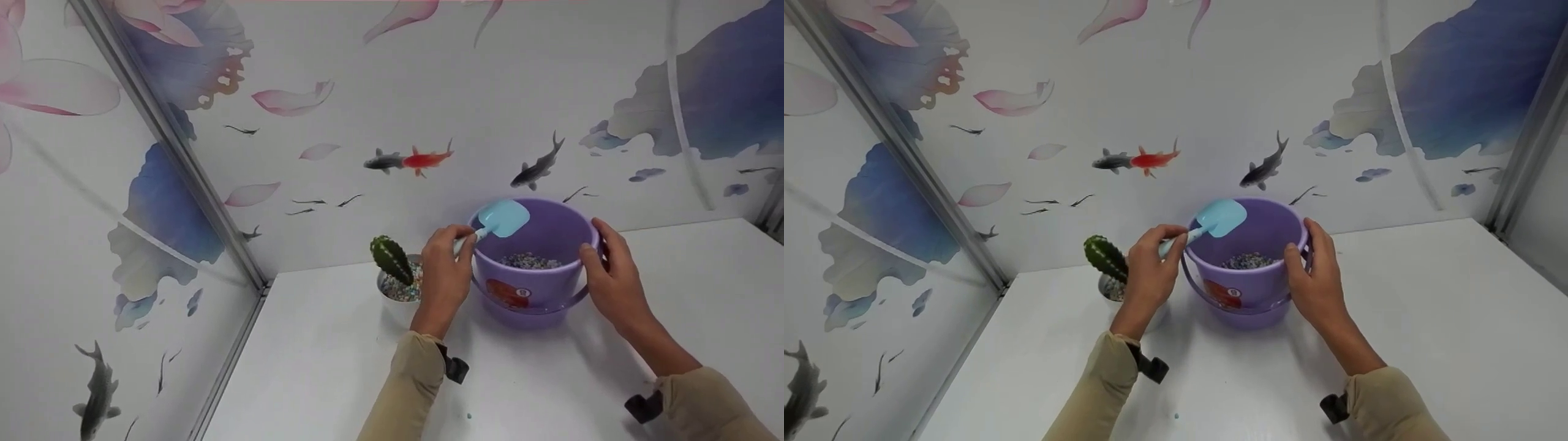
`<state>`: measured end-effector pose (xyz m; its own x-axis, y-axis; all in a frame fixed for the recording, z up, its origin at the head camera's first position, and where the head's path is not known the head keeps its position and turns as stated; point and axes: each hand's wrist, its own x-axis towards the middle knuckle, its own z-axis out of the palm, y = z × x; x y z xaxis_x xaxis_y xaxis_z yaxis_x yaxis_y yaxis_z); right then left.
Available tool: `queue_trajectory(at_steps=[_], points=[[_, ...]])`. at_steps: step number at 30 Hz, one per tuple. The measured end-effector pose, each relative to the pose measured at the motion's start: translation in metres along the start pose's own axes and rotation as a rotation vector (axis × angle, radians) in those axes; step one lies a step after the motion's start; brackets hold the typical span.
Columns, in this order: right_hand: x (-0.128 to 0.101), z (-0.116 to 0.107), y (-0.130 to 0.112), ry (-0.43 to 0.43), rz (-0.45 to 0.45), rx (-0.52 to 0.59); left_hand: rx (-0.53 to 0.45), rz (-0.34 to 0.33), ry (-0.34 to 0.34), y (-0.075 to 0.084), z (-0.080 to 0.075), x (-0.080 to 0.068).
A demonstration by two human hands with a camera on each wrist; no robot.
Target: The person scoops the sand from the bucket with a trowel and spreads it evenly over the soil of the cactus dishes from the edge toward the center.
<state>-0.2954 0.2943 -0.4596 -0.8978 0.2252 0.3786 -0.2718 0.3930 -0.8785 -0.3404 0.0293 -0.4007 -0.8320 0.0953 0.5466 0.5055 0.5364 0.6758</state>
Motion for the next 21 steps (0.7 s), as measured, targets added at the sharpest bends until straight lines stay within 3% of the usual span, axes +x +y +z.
queue_trajectory(at_steps=[9, 16, 21], points=[[-0.002, 0.0, -0.002, 0.001, 0.008, 0.014, 0.066, 0.036, -0.014, 0.005, 0.014, 0.009], [-0.001, 0.002, -0.001, 0.004, 0.017, 0.003, 0.06, 0.04, -0.011, 0.006, 0.026, 0.015], [-0.002, 0.001, -0.002, 0.001, 0.008, 0.01, 0.071, 0.116, -0.004, 0.004, 0.033, 0.02]])
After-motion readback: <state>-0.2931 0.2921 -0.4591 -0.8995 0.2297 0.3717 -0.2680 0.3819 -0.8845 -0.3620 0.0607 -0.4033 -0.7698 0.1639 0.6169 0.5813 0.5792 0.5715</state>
